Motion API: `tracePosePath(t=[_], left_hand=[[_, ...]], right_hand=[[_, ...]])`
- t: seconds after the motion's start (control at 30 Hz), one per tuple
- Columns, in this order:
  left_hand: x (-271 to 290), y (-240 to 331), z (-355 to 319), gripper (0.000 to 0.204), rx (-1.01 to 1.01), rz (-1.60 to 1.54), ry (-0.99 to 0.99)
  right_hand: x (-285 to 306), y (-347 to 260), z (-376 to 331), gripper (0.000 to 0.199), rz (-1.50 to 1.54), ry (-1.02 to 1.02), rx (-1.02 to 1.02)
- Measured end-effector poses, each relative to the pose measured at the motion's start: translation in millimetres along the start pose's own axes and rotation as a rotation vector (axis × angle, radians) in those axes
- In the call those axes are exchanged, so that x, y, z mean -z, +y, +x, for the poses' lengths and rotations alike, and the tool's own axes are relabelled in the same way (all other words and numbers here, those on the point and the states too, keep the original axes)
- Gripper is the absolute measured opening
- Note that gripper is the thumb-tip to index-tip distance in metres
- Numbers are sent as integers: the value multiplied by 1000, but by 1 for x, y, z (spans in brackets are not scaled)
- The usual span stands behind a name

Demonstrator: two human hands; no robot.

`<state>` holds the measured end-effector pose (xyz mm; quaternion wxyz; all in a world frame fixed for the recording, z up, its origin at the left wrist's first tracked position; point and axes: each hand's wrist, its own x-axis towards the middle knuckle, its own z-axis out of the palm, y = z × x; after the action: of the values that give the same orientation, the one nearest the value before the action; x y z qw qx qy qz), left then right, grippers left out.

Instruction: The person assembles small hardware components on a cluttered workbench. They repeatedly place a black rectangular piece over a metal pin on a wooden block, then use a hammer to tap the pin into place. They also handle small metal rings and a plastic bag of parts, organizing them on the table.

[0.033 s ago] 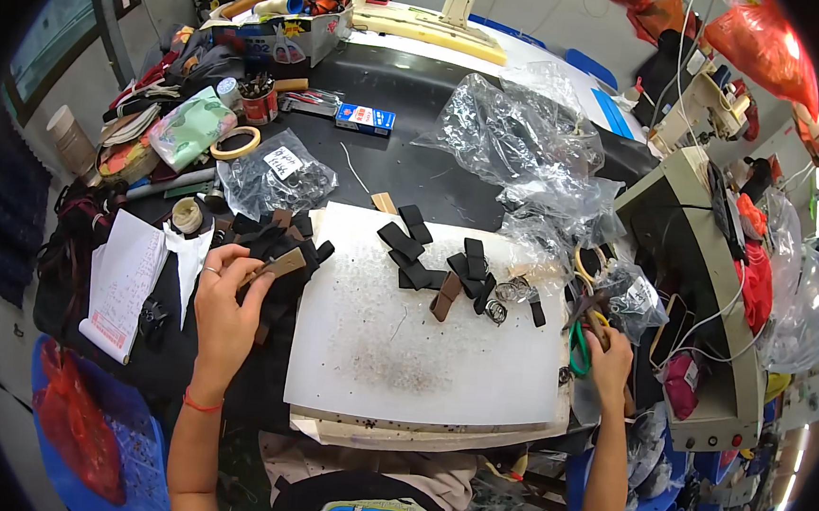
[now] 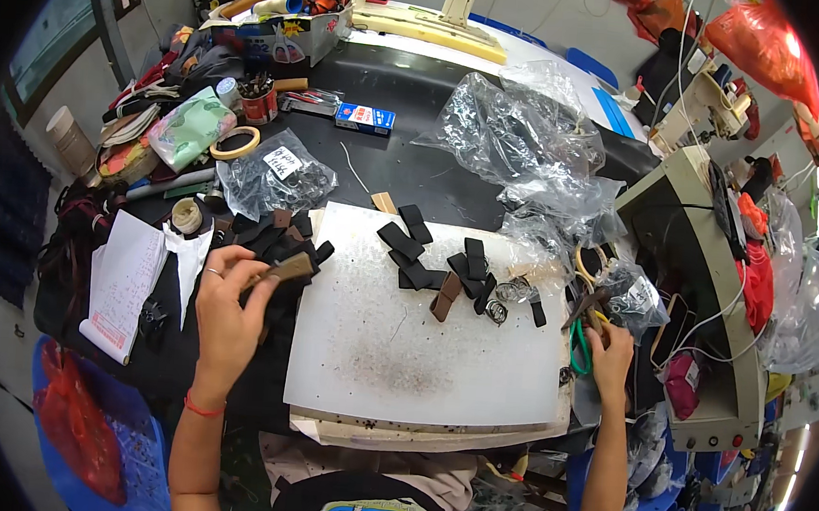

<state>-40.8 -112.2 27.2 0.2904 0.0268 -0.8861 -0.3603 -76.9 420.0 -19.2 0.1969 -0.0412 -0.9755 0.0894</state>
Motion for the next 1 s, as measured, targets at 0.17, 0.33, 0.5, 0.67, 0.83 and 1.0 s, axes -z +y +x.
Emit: tracePosePath(t=[0.17,0.33,0.5,0.67,0.83,1.0], left_hand=[[-19,46,-10,13,-95,-11,-531],[-88,73,-8,28,-189,-116,-457],[-115,81,-7,23,-193,-137,-488],[-56,90,-4,12,197,-427,-881],[-41,67,-73,20,-99,-167,-547],[-23,67,-78,56,-132,-137,-464]], right_hand=[[7,-133,18,19,367,38,287],[-25,-224,30,21,332,-10,427],[-35,-243,35,24,145,-70,337],[-13,-218,38,19,541,90,305],[34,-218,-9,18,796,-208,197],[33,-217,-58,12,938,-424,162]])
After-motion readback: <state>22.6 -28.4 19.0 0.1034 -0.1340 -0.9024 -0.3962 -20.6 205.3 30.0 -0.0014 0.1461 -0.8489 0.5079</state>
